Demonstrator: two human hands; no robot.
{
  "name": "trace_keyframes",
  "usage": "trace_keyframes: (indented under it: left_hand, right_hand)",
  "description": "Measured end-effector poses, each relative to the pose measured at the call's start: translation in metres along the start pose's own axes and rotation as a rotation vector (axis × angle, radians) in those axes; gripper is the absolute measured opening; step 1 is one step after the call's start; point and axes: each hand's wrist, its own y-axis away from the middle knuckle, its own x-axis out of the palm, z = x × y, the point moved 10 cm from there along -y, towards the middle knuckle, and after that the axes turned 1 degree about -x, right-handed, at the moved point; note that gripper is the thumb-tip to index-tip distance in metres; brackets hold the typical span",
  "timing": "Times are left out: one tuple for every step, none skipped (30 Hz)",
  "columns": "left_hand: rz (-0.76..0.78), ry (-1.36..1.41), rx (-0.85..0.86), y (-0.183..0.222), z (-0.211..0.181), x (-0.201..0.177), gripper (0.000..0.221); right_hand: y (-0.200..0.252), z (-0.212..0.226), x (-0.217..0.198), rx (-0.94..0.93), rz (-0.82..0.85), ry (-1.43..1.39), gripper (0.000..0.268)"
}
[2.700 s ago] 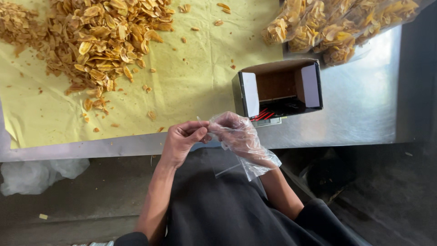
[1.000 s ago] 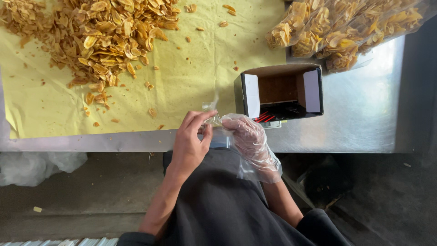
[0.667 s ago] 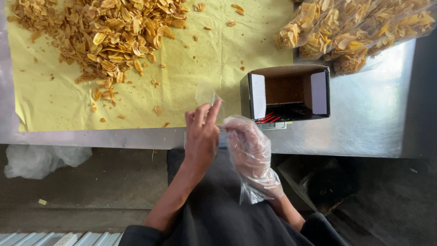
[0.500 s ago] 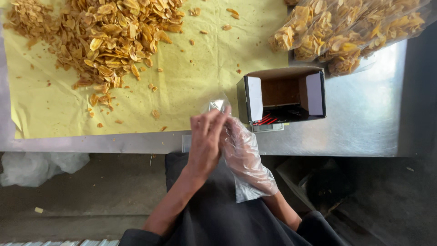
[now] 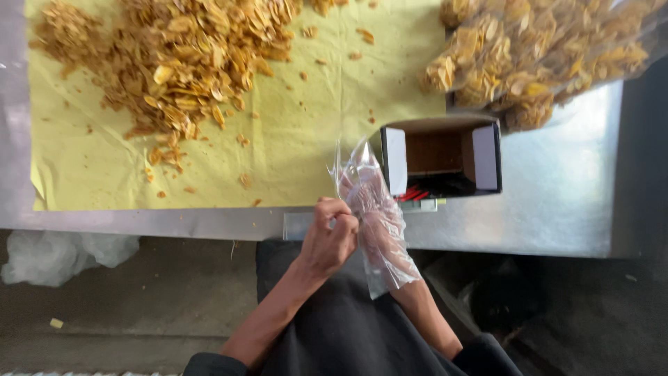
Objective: The person scoops dried fruit slices from a large pile on a yellow sheet into small clear plastic bags. The filled bags are then placed into a cardboard box on a stainless steel table.
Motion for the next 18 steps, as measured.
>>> trace_keyframes:
  left_hand:
    - [0.02, -0.002, -0.008, 0.0, 0.0, 0.004, 0.032]
    - [0.04, -0.005, -0.016, 0.0, -0.001, 0.007, 0.032]
    - [0.065, 0.024, -0.014, 0.0, -0.001, 0.01, 0.031]
    - [0.09, 0.053, -0.011, 0.001, -0.001, 0.012, 0.031]
    - [0.12, 0.087, -0.024, 0.008, -0.006, 0.016, 0.031]
    - [0.128, 0.076, -0.02, 0.012, -0.011, 0.02, 0.03]
    - [0.139, 0.068, -0.008, 0.014, -0.012, 0.025, 0.03]
    - [0.149, 0.06, 0.004, 0.015, -0.011, 0.03, 0.029]
    - [0.16, 0.059, 0.009, 0.015, -0.011, 0.036, 0.029]
    - [0.17, 0.059, 0.013, 0.015, -0.012, 0.04, 0.028]
    - [0.18, 0.057, 0.015, 0.015, -0.012, 0.043, 0.029]
    - [0.194, 0.043, 0.001, 0.016, -0.01, 0.045, 0.028]
    - [0.208, 0.028, -0.014, 0.016, -0.007, 0.046, 0.028]
    - [0.221, 0.014, -0.029, 0.017, -0.005, 0.048, 0.028]
    - [0.249, 0.029, -0.038, 0.02, -0.006, 0.05, 0.027]
    - [0.276, 0.043, -0.047, 0.023, -0.008, 0.052, 0.026]
    - [0.307, 0.064, -0.054, 0.025, -0.009, 0.056, 0.025]
    - [0.314, 0.054, -0.026, 0.024, -0.011, 0.058, 0.025]
  right_hand:
    - [-0.004, -0.011, -0.009, 0.088, -0.094, 0.022, 0.073]
    - [-0.006, -0.021, -0.02, 0.176, -0.188, 0.044, 0.07]
    - [-0.013, -0.007, -0.012, 0.033, -0.042, 0.532, 0.071]
    - [-0.016, 0.001, -0.002, -0.122, 0.103, 1.015, 0.071]
    - [-0.011, -0.003, 0.006, -0.268, 0.25, 1.494, 0.071]
    - [-0.016, -0.004, -0.013, -0.202, 0.151, 1.192, 0.066]
    - [-0.023, -0.011, -0.033, -0.141, 0.052, 0.89, 0.06]
    - [-0.032, -0.023, -0.053, -0.08, -0.04, 0.585, 0.054]
    - [-0.038, -0.037, -0.071, -0.014, -0.124, 0.278, 0.048]
    - [-0.042, -0.05, -0.082, 0.031, -0.178, 0.115, 0.048]
    - [-0.043, -0.062, -0.088, 0.067, -0.218, 0.027, 0.048]
    - [-0.044, -0.067, -0.092, 0.075, -0.228, 0.036, 0.047]
    - [-0.045, -0.069, -0.095, 0.071, -0.236, 0.051, 0.047]
    - [-0.046, -0.069, -0.099, 0.065, -0.244, 0.063, 0.046]
    - [-0.047, -0.069, -0.103, 0.059, -0.255, 0.081, 0.046]
    - [-0.046, -0.069, -0.108, 0.055, -0.27, 0.095, 0.046]
    - [-0.044, -0.068, -0.115, 0.047, -0.289, 0.114, 0.046]
    - [-0.04, -0.07, -0.122, 0.049, -0.308, 0.128, 0.045]
